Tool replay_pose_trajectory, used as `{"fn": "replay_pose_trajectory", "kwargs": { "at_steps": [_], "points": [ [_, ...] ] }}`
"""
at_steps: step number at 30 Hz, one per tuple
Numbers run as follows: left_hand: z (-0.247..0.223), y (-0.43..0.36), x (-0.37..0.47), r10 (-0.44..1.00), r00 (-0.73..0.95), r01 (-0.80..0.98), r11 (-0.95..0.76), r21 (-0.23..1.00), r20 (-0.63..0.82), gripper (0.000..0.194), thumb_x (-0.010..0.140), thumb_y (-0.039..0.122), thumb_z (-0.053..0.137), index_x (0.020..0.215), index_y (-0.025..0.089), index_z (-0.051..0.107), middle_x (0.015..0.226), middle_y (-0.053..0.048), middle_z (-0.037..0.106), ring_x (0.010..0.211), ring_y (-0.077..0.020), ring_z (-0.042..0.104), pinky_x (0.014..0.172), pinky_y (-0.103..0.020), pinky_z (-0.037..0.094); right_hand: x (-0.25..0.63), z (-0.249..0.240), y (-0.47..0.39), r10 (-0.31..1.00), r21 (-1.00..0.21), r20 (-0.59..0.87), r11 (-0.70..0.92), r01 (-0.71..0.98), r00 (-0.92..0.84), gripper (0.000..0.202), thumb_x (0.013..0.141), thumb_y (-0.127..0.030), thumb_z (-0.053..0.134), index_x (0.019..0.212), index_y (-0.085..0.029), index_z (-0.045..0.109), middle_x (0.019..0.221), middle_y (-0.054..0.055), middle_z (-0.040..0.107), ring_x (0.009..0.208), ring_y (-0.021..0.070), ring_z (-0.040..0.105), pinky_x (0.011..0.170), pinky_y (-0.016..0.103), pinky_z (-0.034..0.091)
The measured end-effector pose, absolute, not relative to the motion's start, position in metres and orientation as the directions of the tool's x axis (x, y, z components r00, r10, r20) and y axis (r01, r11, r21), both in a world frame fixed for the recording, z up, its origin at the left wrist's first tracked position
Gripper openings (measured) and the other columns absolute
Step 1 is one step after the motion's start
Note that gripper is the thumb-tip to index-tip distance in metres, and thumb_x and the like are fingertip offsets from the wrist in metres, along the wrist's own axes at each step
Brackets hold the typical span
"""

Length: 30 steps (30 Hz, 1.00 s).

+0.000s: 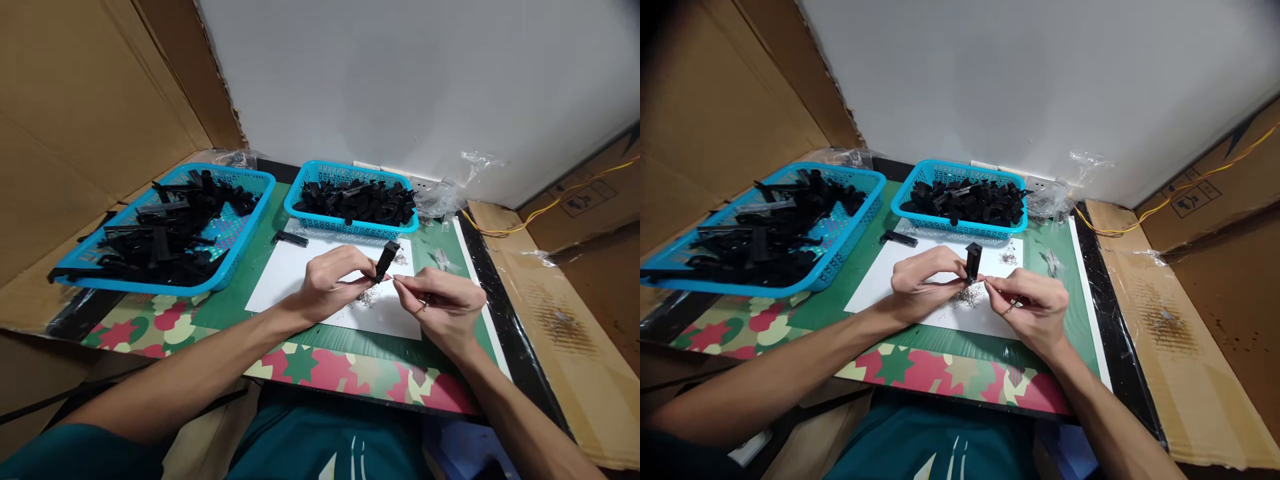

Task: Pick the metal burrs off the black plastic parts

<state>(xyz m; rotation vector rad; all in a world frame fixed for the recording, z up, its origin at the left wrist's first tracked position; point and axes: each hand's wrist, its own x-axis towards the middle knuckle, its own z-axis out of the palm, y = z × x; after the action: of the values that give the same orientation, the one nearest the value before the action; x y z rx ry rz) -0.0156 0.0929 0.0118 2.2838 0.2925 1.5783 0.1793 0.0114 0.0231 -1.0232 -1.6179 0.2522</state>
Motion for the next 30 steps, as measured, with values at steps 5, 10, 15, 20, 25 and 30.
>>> {"fn": "replay_pose_trajectory", "kwargs": {
  "at_steps": [5, 10, 15, 20, 25, 30],
  "points": [
    [0.014, 0.093, -0.014, 0.349, 0.409, -0.024, -0.920, 0.392, 0.843, 0.009, 0.093, 0.010, 0.073, 0.093, 0.017, 0.067, 0.083, -0.005, 0.075, 0.075, -0.0157, 0.070, 0.070, -0.028, 0.058, 0.173, 0.023, 0.009, 0.555, -0.411, 0.829, 0.690, 0.596, -0.070, 0.019, 0.088, -0.004, 0.075, 0.090, -0.022, 0.080, 0.055, -0.004, 0.060, 0.046, 0.0100, 0.054, 0.046, 0.026, 0.041],
    [0.014, 0.092, -0.014, 0.348, 0.458, -0.031, -0.914, 0.406, 0.818, 0.009, 0.094, 0.010, 0.070, 0.093, 0.017, 0.066, 0.084, -0.006, 0.075, 0.077, -0.0166, 0.071, 0.071, -0.029, 0.058, 0.178, 0.016, 0.012, 0.529, -0.314, 0.828, 0.712, 0.628, -0.185, 0.020, 0.089, -0.001, 0.073, 0.090, -0.020, 0.077, 0.055, -0.004, 0.059, 0.046, 0.0099, 0.054, 0.048, 0.025, 0.043],
    [0.014, 0.093, -0.014, 0.355, 0.453, -0.045, -0.907, 0.418, 0.818, 0.012, 0.092, 0.006, 0.071, 0.095, 0.017, 0.067, 0.085, -0.005, 0.075, 0.079, -0.0172, 0.072, 0.073, -0.029, 0.057, 0.183, 0.010, 0.016, 0.550, -0.319, 0.809, 0.706, 0.632, -0.207, 0.017, 0.091, -0.004, 0.072, 0.094, -0.021, 0.077, 0.057, -0.004, 0.060, 0.048, 0.0099, 0.052, 0.048, 0.025, 0.042],
    [0.016, 0.093, -0.014, 0.369, 0.464, -0.030, -0.902, 0.430, 0.806, 0.010, 0.093, 0.008, 0.070, 0.094, 0.018, 0.066, 0.083, -0.005, 0.075, 0.077, -0.0170, 0.071, 0.071, -0.029, 0.057, 0.183, 0.012, 0.015, 0.531, -0.293, 0.825, 0.696, 0.656, -0.195, 0.019, 0.090, -0.003, 0.071, 0.093, -0.021, 0.077, 0.055, -0.004, 0.059, 0.047, 0.0102, 0.053, 0.048, 0.025, 0.041],
    [0.016, 0.093, -0.013, 0.347, 0.477, -0.021, -0.914, 0.405, 0.807, 0.010, 0.094, 0.008, 0.069, 0.091, 0.017, 0.065, 0.082, -0.005, 0.074, 0.075, -0.0169, 0.070, 0.070, -0.029, 0.057, 0.186, 0.012, 0.014, 0.519, -0.269, 0.829, 0.694, 0.667, -0.206, 0.018, 0.089, -0.003, 0.074, 0.092, -0.021, 0.077, 0.055, -0.003, 0.060, 0.047, 0.0107, 0.055, 0.049, 0.025, 0.042],
    [0.015, 0.094, -0.014, 0.341, 0.480, -0.018, -0.917, 0.397, 0.808, 0.011, 0.094, 0.007, 0.068, 0.093, 0.017, 0.065, 0.085, -0.006, 0.076, 0.077, -0.0171, 0.070, 0.072, -0.031, 0.058, 0.188, 0.012, 0.016, 0.562, -0.301, 0.790, 0.704, 0.643, -0.246, 0.015, 0.093, -0.007, 0.072, 0.095, -0.020, 0.078, 0.060, -0.002, 0.063, 0.050, 0.0108, 0.057, 0.049, 0.025, 0.043]
  ]
}}
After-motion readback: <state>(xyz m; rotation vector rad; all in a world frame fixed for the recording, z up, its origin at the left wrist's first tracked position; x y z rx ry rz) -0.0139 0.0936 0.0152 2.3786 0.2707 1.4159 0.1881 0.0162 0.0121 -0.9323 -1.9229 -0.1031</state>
